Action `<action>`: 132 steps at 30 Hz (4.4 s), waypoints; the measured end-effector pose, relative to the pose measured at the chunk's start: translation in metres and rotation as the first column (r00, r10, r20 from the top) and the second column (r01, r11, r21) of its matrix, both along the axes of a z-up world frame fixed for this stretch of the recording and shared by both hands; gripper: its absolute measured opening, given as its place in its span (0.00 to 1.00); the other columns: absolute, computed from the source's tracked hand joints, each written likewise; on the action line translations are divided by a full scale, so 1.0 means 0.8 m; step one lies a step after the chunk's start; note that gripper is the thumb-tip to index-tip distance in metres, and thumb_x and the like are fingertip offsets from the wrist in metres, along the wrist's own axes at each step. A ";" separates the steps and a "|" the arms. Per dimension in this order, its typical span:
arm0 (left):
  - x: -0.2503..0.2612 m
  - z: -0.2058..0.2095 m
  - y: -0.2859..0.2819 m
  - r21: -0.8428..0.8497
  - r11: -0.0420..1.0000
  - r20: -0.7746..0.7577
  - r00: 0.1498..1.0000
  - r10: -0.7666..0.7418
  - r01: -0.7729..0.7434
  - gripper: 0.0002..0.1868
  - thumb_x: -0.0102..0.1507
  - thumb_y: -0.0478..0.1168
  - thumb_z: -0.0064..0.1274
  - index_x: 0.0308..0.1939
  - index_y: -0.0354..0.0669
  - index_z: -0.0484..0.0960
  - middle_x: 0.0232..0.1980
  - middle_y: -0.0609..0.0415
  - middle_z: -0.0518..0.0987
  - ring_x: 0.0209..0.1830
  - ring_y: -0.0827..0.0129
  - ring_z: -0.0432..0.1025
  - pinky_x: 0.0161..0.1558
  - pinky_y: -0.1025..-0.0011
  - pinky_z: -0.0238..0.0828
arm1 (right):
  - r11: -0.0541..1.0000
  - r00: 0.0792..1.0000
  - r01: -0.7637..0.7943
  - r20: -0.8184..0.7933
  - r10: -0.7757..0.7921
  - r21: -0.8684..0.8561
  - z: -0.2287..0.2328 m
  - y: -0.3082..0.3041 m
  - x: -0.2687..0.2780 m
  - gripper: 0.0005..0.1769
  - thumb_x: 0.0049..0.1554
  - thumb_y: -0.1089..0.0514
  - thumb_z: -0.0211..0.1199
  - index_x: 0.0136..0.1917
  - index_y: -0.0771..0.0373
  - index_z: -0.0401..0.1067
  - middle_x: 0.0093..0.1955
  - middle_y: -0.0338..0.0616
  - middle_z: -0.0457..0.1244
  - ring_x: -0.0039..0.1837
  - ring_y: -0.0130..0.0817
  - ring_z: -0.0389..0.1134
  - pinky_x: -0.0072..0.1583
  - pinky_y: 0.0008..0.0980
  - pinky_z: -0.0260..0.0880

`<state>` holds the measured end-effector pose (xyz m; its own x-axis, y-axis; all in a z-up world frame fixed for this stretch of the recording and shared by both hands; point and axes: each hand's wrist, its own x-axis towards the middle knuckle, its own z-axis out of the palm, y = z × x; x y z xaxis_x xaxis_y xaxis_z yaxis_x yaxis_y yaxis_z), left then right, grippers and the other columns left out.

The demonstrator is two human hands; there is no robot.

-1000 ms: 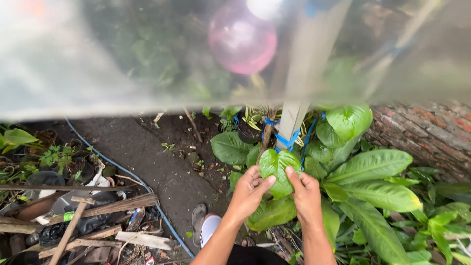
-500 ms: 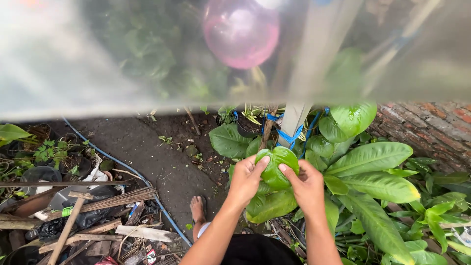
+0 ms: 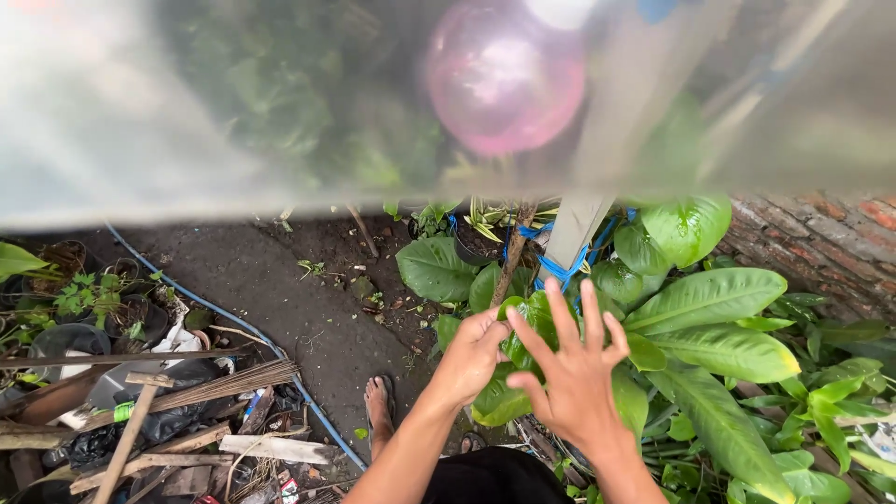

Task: Inspecting plant leaves for health and spraying them with a liquid from a spray bottle.

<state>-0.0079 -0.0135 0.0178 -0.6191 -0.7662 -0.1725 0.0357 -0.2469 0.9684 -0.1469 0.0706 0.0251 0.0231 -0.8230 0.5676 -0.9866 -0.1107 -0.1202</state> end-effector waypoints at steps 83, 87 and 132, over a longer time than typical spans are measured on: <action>0.018 -0.045 0.011 0.053 0.994 -0.218 0.970 0.109 -0.100 0.07 0.64 0.26 0.52 0.42 0.38 0.82 0.36 0.51 0.84 0.38 0.70 0.80 0.51 0.65 0.86 | 0.997 0.051 0.013 0.996 0.079 -0.080 -0.047 -0.005 -0.028 0.19 0.59 0.58 0.65 0.29 0.54 0.64 0.27 0.29 0.50 0.32 0.22 0.50 0.40 0.27 0.57; 0.020 -0.033 0.009 0.139 0.984 -0.218 0.966 0.142 -0.113 0.30 0.65 0.56 0.38 0.55 0.34 0.79 0.44 0.44 0.81 0.44 0.55 0.79 0.50 0.56 0.84 | 0.993 0.068 0.115 0.997 0.027 -0.034 -0.039 -0.001 -0.021 0.22 0.62 0.53 0.63 0.29 0.52 0.60 0.29 0.29 0.48 0.35 0.23 0.47 0.43 0.29 0.49; 0.028 -0.051 0.012 -0.019 0.998 -0.136 0.989 0.060 -0.063 0.10 0.60 0.37 0.64 0.43 0.35 0.90 0.38 0.51 0.89 0.38 0.72 0.81 0.45 0.71 0.82 | 0.993 -0.179 -0.106 0.982 -0.060 0.041 -0.067 0.006 0.014 0.11 0.51 0.68 0.71 0.49 0.73 0.82 0.45 0.53 0.75 0.48 0.39 0.74 0.55 0.40 0.76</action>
<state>0.0144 -0.0036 -0.0233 -0.5872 -0.8062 -0.0722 0.1816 -0.2181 0.9589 -0.1355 0.0750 -0.0281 -0.4717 -0.8741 -0.1156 0.3055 -0.0391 -0.9514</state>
